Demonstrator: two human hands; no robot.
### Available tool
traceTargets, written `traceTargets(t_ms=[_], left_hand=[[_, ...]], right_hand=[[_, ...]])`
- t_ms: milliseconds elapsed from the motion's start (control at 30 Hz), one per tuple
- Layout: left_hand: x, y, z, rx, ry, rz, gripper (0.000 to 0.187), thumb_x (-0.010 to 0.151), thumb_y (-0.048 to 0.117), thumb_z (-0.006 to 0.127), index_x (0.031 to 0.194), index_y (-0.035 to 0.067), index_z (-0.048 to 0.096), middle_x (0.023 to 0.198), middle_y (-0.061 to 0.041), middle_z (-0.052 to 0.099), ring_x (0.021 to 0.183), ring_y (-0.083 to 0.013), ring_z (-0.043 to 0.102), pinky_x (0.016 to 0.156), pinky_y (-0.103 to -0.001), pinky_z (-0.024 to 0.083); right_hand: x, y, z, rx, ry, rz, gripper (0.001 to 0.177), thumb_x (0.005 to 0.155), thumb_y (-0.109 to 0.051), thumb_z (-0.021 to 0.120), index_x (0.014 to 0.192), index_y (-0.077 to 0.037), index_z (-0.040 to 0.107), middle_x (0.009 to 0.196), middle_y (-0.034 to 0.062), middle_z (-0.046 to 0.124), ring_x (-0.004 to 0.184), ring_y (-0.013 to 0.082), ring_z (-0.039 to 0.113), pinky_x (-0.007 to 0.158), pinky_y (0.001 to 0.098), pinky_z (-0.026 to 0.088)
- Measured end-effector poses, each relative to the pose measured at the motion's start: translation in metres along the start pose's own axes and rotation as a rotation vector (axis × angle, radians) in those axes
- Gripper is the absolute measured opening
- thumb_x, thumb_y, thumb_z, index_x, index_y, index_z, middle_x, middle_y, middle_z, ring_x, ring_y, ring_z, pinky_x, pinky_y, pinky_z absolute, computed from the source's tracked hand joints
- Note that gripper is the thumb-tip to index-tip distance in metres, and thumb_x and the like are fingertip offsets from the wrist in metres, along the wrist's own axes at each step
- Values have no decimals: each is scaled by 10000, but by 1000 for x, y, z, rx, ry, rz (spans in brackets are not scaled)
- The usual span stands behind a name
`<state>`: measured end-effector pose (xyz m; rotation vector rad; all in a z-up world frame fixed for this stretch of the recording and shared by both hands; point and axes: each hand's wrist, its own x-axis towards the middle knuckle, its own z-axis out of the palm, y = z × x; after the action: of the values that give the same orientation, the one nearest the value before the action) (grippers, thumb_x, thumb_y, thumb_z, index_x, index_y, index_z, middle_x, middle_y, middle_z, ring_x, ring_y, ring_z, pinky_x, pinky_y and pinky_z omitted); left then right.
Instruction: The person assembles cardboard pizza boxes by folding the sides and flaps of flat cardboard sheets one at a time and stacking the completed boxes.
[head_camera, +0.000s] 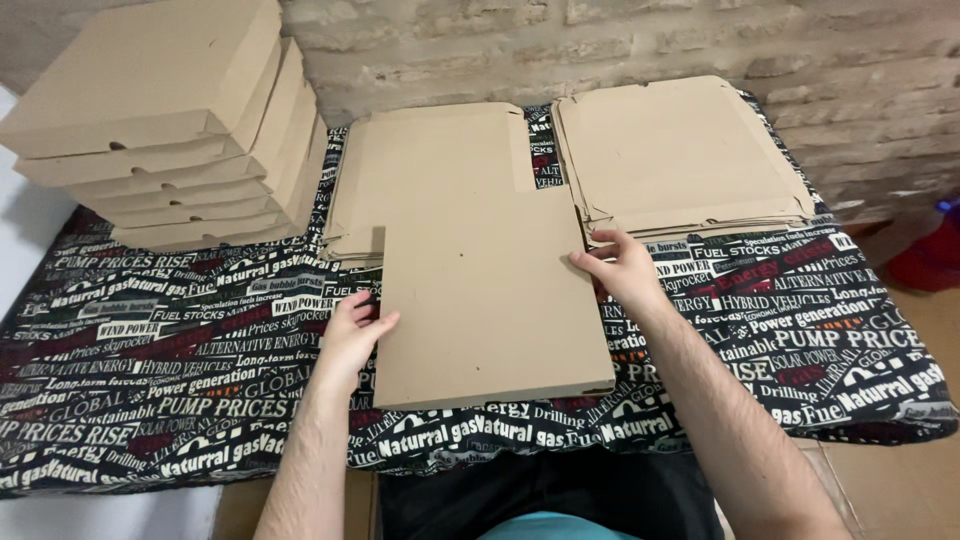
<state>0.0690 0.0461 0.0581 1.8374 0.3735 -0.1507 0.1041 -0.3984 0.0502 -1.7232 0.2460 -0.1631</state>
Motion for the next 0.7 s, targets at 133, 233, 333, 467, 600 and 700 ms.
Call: traceTargets(t_ms=[133, 233, 333, 467, 600, 700], left_hand=[[-14, 9, 8, -194, -56, 29, 905, 992, 229, 900, 1714, -65, 439, 1667, -399, 516, 1595, -513, 496, 1298, -607, 411], [-29, 28, 8, -269, -32, 56, 851, 1028, 270, 855, 1691, -92, 462, 1700, -391, 494, 1634, -513, 452, 1331, -614, 362], [-37, 34, 1, -309, 4, 99, 840, 1026, 281, 845, 1680, -98, 479, 1679, -386, 529, 1604, -516, 489, 1308, -616, 390], [-63, 65, -15, -273, 35, 224, 774, 1049, 242, 788, 1666, -111, 481, 1666, -399, 534, 1606, -550, 465, 1318, -647, 374], [-111, 101, -16, -298, 36, 458, 692, 1045, 166, 708, 1645, -99, 486, 1669, -404, 517, 1637, -567, 400, 1366, -669, 275], [-121, 99, -6, -690, -150, 718, 949, 966, 617, 729, 1661, 24, 473, 1735, -251, 546, 1630, -394, 506, 1324, -534, 434]], right_hand=[[-3, -5, 1, 73, -26, 31, 750, 922, -229, 988, 1493, 97, 627, 1134, 275, 795, 708, 286, 792, 468, 370, 654], [9, 4, 1, 82, -35, 11, 717, 954, -248, 973, 1495, 84, 640, 1160, 254, 807, 777, 261, 805, 539, 357, 681], [14, 7, 9, 144, -51, 24, 676, 986, -260, 953, 1488, 80, 653, 1146, 220, 817, 798, 240, 805, 565, 352, 700], [10, 0, 27, 365, -22, 38, 612, 981, -256, 955, 1441, 64, 710, 1137, 201, 827, 911, 281, 826, 731, 446, 738], [17, -1, -41, 285, 89, -95, 725, 939, -270, 997, 1525, 18, 681, 1274, 185, 764, 1198, 288, 759, 1085, 471, 627], [65, 69, -152, 111, 300, -249, 595, 1092, -310, 937, 1557, -42, 678, 1350, 157, 739, 1270, 249, 747, 1149, 401, 602]])
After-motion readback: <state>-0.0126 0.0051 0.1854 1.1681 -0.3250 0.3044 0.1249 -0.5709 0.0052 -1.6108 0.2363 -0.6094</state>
